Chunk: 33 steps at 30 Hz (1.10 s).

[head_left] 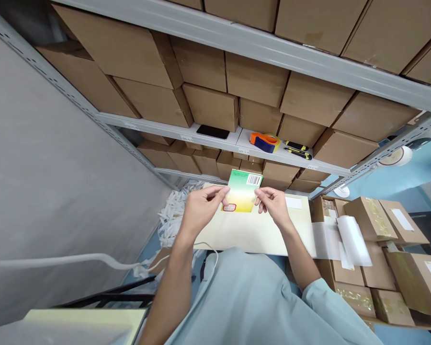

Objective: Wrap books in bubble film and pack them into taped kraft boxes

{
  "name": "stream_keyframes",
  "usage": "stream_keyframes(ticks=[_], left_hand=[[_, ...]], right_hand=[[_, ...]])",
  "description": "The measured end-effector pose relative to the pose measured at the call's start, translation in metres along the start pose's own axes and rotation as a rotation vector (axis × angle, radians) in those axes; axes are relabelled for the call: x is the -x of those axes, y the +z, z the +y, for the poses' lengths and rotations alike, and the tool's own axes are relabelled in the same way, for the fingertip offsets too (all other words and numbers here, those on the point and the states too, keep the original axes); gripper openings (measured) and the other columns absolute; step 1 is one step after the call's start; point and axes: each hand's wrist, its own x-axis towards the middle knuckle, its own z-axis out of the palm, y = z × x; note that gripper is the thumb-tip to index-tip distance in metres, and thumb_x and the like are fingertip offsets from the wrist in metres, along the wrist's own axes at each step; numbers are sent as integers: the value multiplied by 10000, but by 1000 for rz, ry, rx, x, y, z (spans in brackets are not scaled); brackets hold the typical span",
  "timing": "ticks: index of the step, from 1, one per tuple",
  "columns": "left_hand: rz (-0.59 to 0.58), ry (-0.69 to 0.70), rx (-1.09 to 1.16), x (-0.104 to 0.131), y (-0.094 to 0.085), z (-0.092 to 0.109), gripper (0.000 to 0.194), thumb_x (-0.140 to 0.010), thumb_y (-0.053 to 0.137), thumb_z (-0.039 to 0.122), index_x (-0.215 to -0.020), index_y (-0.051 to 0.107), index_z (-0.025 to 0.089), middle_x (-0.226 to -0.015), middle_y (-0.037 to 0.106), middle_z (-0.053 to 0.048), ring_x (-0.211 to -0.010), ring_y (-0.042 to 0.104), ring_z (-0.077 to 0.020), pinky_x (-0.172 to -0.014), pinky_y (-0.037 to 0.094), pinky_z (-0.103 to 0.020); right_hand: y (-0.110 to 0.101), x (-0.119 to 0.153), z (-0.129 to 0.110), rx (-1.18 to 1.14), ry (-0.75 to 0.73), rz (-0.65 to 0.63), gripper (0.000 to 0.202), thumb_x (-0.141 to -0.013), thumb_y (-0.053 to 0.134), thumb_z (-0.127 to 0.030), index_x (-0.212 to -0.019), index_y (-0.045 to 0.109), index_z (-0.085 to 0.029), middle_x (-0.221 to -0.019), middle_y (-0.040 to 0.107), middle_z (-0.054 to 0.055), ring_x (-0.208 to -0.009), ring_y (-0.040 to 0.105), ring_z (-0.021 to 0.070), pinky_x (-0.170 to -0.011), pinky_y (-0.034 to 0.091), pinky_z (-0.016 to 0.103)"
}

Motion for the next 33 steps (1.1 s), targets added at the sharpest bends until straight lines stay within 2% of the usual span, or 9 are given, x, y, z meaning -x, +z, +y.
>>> stream_keyframes(ticks=[3, 7, 13, 16, 19, 22, 26, 29, 33], left_hand=[[-25, 9, -5, 1, -4, -15, 378, -991, 703, 528, -869, 821, 190, -744, 780, -40, -628, 685, -162, -618, 540, -251], [-95, -31, -8, 11, -9, -50, 455, -1043, 612, 561, -1151, 854, 192, -886, 806, -57, -630, 628, -135, -609, 529, -243], [-176, -257, 133, 48, 3, -144, 789, -872, 794, 450, -1603, 615, 214, -1418, 748, -156, -852, 716, -141, -772, 617, -276], [-148, -439, 205, 63, 9, -197, 789, -840, 806, 495, -1540, 640, 173, -1309, 790, -163, -894, 744, -172, -827, 647, -325], [-98, -591, 221, 66, 8, -245, 614, -777, 833, 560, -1230, 773, 151, -1068, 825, -132, -904, 768, -231, -844, 666, -382], [-24, -681, 187, 53, -4, -282, 492, -739, 816, 476, -1118, 791, 164, -992, 823, -109, -939, 784, -264, -862, 670, -404], [34, -734, 95, 16, -31, -317, 487, -735, 713, 262, -1203, 805, 164, -1081, 832, -102, -1055, 799, -270, -964, 656, -387], [73, -746, 44, -18, -46, -341, 524, -745, 672, 180, -1251, 806, 150, -1134, 833, -108, -1075, 801, -266, -991, 650, -374], [104, -781, 41, -57, -49, -374, 472, -771, 658, 132, -1218, 810, 126, -1201, 835, -126, -1116, 796, -270, -1037, 636, -376]], right_hand=[[3, 2, 13, 16, -20, 6, 571, -881, 813, -759, -905, 797, -189, -830, 834, 94, -485, 671, 142, -432, 470, 247], [5, 9, 47, 24, 0, -4, 585, -986, 690, -755, -1059, 855, -199, -1050, 856, 128, -624, 752, 174, -518, 572, 283], [24, 28, 141, -24, 197, 9, 604, -869, 870, -617, -1343, 804, -248, -1312, 818, 125, -1149, 801, 309, -702, 711, 334], [40, 35, 184, -50, 315, 57, 696, -860, 861, -621, -1430, 759, -235, -1399, 787, 141, -1310, 746, 345, -748, 730, 351], [60, 28, 219, -80, 434, 110, 879, -802, 902, -626, -1549, 677, -221, -1436, 773, 158, -1086, 819, 292, -800, 741, 396], [87, 3, 248, -76, 509, 128, 821, -745, 935, -627, -1417, 763, -188, -1327, 823, 149, -875, 823, 235, -816, 741, 412], [129, -50, 279, -37, 544, 145, 553, -772, 911, -539, -1181, 839, -174, -1066, 869, 87, -825, 821, 228, -854, 736, 405], [157, -88, 301, 6, 557, 167, 445, -803, 870, -421, -1174, 835, -177, -1024, 866, 63, -856, 832, 229, -909, 725, 400], [177, -126, 328, 105, 574, 186, 470, -803, 843, -334, -1244, 810, -173, -1058, 862, 58, -934, 845, 240, -979, 702, 410]])
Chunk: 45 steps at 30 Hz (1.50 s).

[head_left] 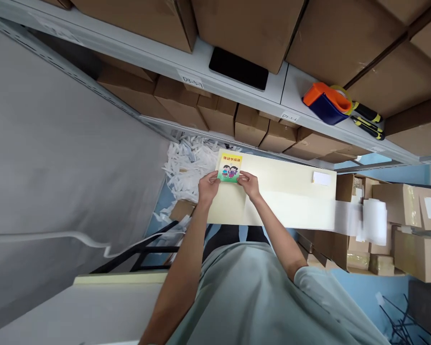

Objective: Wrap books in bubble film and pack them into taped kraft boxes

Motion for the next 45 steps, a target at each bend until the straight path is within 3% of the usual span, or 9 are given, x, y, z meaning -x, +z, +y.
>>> stream_keyframes(ticks=[9, 13, 16, 22, 26, 29, 34, 39, 45], left_hand=[[-39, -53, -94, -52, 13, -22, 449, -806, 637, 114, -1220, 813, 112, -1229, 835, -140, -1131, 806, -276, -1106, 614, -400], [-47, -59, -124, -57, 12, -28, 427, -829, 642, 109, -1225, 801, 123, -1271, 821, -152, -1154, 801, -274, -1114, 611, -400], [-57, -60, -139, -48, 9, -34, 469, -863, 642, 121, -1317, 757, 120, -1374, 781, -171, -1176, 789, -271, -1108, 610, -399], [-216, -31, -229, 9, 29, -58, 445, -935, 667, 246, -1365, 703, 135, -1379, 775, -152, -1116, 788, -240, -1043, 605, -344], [-400, -66, -448, 60, 64, -72, 400, -912, 725, 300, -1286, 723, 159, -1319, 800, -152, -1107, 794, -288, -1083, 578, -414], [-433, -52, -623, 88, 84, -78, 380, -895, 741, 297, -1247, 719, 159, -1326, 792, -185, -1233, 751, -348, -1146, 532, -475], [-347, -39, -783, 107, 108, -83, 355, -915, 703, 350, -1211, 699, 155, -1279, 783, -203, -1264, 712, -375, -1117, 525, -483], [-177, -49, -925, 119, 138, -81, 258, -940, 643, 457, -940, 702, 206, -1099, 780, -175, -1121, 730, -371, -1022, 553, -471], [-4, -58, -940, 124, 144, -73, 238, -923, 614, 439, -877, 678, 215, -993, 766, -148, -1054, 728, -367, -1012, 565, -489]], right_hand=[[26, -42, 12, 0, 79, 127, 333, -772, 795, -232, -1101, 822, -188, -1109, 877, 67, -1129, 827, 270, -1072, 664, 430], [30, -40, 18, 8, 98, 165, 297, -780, 836, -246, -1074, 819, -207, -1170, 875, 74, -1208, 813, 279, -1130, 637, 431], [15, -23, 25, 43, 70, 165, 270, -818, 830, -280, -1082, 820, -224, -1243, 863, 72, -1236, 806, 270, -1173, 608, 426], [-82, 58, 59, 92, -2, 205, 273, -861, 739, -355, -1079, 816, -210, -1175, 870, 92, -1123, 831, 250, -1083, 642, 406], [-161, 118, 81, 215, 146, 400, 328, -875, 725, -432, -1065, 792, -172, -1014, 871, 107, -983, 848, 246, -945, 677, 385], [-211, 145, 92, 304, 226, 496, 330, -893, 706, -426, -1048, 783, -146, -908, 854, 102, -916, 850, 247, -886, 677, 368], [-287, 157, 104, 392, 273, 568, 245, -920, 694, -341, -1048, 797, -160, -967, 861, 114, -961, 838, 257, -939, 651, 377], [-356, 152, 116, 511, 307, 600, 216, -974, 669, -275, -1112, 812, -190, -1159, 856, 131, -1098, 796, 257, -1100, 570, 390], [-380, 140, 124, 626, 286, 420, 251, -1059, 636, -312, -1225, 793, -207, -1178, 845, 102, -1054, 786, 238, -1022, 577, 346]])
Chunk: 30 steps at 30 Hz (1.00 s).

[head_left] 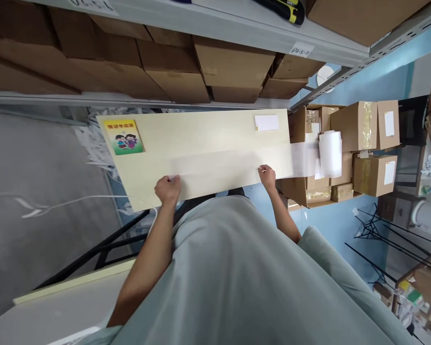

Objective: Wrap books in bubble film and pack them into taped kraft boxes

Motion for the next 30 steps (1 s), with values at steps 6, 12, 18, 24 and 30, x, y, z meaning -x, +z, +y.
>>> stream_keyframes(ticks=[6, 12, 18, 24, 30], left_hand=[[69, -120, 17, -7, -22, -21, 222, -883, 646, 427, -868, 696, 212, -963, 769, -129, -1098, 732, -384, -1047, 564, -527], [97, -205, 54, -9, -42, -50, 255, -899, 669, 429, -915, 735, 183, -1045, 795, -144, -1112, 756, -359, -1061, 567, -473], [148, -276, 41, -14, -69, -71, 268, -902, 707, 411, -976, 771, 161, -974, 795, -131, -1074, 753, -341, -1026, 578, -435], [106, -334, 42, -36, -84, -69, 295, -861, 721, 347, -1047, 793, 130, -981, 809, -95, -1066, 770, -294, -1057, 592, -433], [93, -375, -55, -57, -66, -57, 391, -823, 668, 455, -1126, 798, 245, -1314, 836, -65, -1265, 769, -335, -1141, 583, -481]], right_hand=[[21, -6, -25, 20, -112, -138, 266, -1082, 632, -277, -1286, 776, -187, -1224, 832, 106, -1063, 780, 238, -1035, 570, 350], [44, 0, -54, 59, -277, -224, 251, -1082, 637, -263, -1279, 781, -204, -1231, 823, 95, -1037, 779, 239, -1014, 590, 355], [75, 17, -78, 118, -413, -281, 289, -1090, 603, -263, -1334, 751, -210, -1230, 804, 90, -995, 774, 223, -990, 611, 361], [26, 18, -47, 330, -501, 122, 465, -1142, 484, -338, -1531, 657, -152, -1660, 561, 221, -1587, 480, 341, -1292, 430, 535], [-120, -15, 42, 743, -113, 481, 686, -1169, 332, -363, -1774, 299, -43, -1866, 173, 275, -1752, 153, 362, -1381, 232, 602]])
